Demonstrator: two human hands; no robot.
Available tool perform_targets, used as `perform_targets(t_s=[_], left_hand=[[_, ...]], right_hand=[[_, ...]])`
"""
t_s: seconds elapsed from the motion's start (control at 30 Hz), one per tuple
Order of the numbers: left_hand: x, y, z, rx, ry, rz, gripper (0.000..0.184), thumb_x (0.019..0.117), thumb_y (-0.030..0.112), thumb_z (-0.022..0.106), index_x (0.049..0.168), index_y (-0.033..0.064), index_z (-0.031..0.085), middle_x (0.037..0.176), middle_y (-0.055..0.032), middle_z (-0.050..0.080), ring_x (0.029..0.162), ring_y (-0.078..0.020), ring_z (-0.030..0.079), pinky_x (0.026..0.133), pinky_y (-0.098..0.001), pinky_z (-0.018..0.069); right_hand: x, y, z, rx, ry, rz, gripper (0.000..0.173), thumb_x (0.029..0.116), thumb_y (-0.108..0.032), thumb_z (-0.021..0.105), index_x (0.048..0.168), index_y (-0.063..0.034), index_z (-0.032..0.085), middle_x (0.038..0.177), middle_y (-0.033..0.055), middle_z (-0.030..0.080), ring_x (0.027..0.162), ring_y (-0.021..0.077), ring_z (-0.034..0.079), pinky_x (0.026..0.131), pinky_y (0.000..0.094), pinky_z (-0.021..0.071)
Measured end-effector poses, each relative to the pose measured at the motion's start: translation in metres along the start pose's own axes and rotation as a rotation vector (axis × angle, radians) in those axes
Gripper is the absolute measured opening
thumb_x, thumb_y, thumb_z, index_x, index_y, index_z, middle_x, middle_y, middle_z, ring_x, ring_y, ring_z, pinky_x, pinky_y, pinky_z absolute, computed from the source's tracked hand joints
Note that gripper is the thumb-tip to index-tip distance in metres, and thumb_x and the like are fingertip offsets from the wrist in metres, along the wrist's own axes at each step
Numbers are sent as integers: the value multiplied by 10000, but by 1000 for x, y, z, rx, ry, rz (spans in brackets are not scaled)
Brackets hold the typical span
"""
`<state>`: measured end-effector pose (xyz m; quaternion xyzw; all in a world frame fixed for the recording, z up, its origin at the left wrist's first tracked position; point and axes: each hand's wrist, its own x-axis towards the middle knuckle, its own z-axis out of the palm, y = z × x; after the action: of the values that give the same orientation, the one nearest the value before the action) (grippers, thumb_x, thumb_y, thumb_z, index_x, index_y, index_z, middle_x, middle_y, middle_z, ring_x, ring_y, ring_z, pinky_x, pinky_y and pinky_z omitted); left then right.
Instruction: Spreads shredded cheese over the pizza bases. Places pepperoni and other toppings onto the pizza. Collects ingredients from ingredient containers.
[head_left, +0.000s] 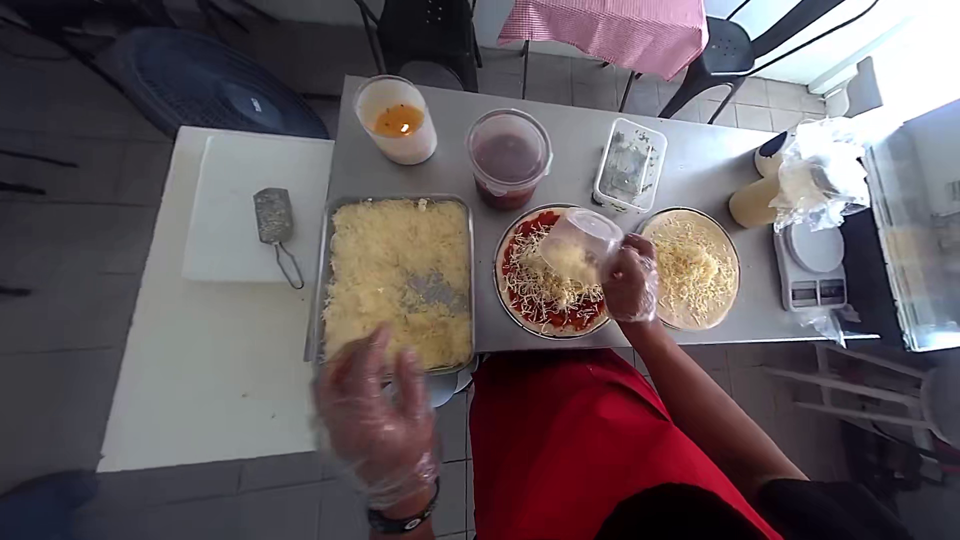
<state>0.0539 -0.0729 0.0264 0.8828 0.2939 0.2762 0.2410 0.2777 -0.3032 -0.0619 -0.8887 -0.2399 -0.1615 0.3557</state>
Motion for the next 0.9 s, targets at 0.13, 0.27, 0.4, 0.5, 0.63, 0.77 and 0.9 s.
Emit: perform_targets(t_s=[0.13, 0.27, 0.4, 0.5, 0.63, 0.77, 0.9], left_hand=[[-2, 41, 56, -243, -233, 161, 312, 1005, 213, 607, 1208, 9, 726, 1243, -210, 681, 1175, -295, 658, 1028, -403, 529], [-8, 45, 122, -182, -406, 424, 332, 1020, 238, 537, 1160, 37, 760, 1250, -192, 705, 1184, -370, 672, 1011, -501, 536], [-11, 53, 159, -53, -490, 563, 437, 1029, 282, 467, 1214, -24, 719, 1295, -240, 674, 1258, -464, 609, 1055, -578, 492], [-14, 58, 172, 31, -496, 589, 531, 1039, 362, 428, 1302, -30, 671, 1373, -261, 622, 1325, -505, 537, 1116, -615, 416], [-19, 72, 174, 100, -517, 648, 560, 1062, 398, 397, 1313, -27, 663, 1399, -245, 610, 1343, -494, 524, 1128, -643, 381], [-34, 108, 184, 63, -550, 688, 499, 1065, 323, 392, 1303, -10, 679, 1373, -196, 646, 1318, -422, 577, 1102, -593, 440], [-49, 142, 213, 9, -617, 753, 493, 1062, 302, 378, 1308, 2, 683, 1369, -170, 656, 1313, -368, 598, 1118, -556, 445]], right_hand=[[5, 17, -55, 467, 69, 736, 221, 894, 72, 669, 1109, 89, 622, 998, 118, 724, 864, 187, 739, 805, 394, 642], [-5, 79, -164, 780, 422, 1235, 87, 1089, -129, 442, 1074, -73, 507, 762, 25, 614, 580, 115, 619, 546, 265, 562], [-9, 181, -253, 525, 555, 1323, 206, 1106, -224, 398, 1113, -57, 518, 772, 8, 579, 580, 85, 559, 548, 249, 508], [5, 264, -277, 454, 472, 1366, 236, 1086, -252, 436, 1158, -56, 545, 866, 8, 575, 673, 86, 563, 646, 271, 520], [16, 314, -279, 550, 448, 1417, 438, 1045, -559, 459, 1109, -133, 539, 800, -18, 583, 616, 87, 563, 570, 267, 499], [-15, 231, -252, 84, 6, 1017, 512, 1132, -295, 302, 1174, 71, 657, 1073, 175, 720, 912, 231, 709, 871, 431, 581], [-40, 176, -182, -210, -439, 331, 417, 1038, -257, 522, 1418, -121, 626, 1539, 211, 494, 1445, 430, 436, 1156, 613, 385]])
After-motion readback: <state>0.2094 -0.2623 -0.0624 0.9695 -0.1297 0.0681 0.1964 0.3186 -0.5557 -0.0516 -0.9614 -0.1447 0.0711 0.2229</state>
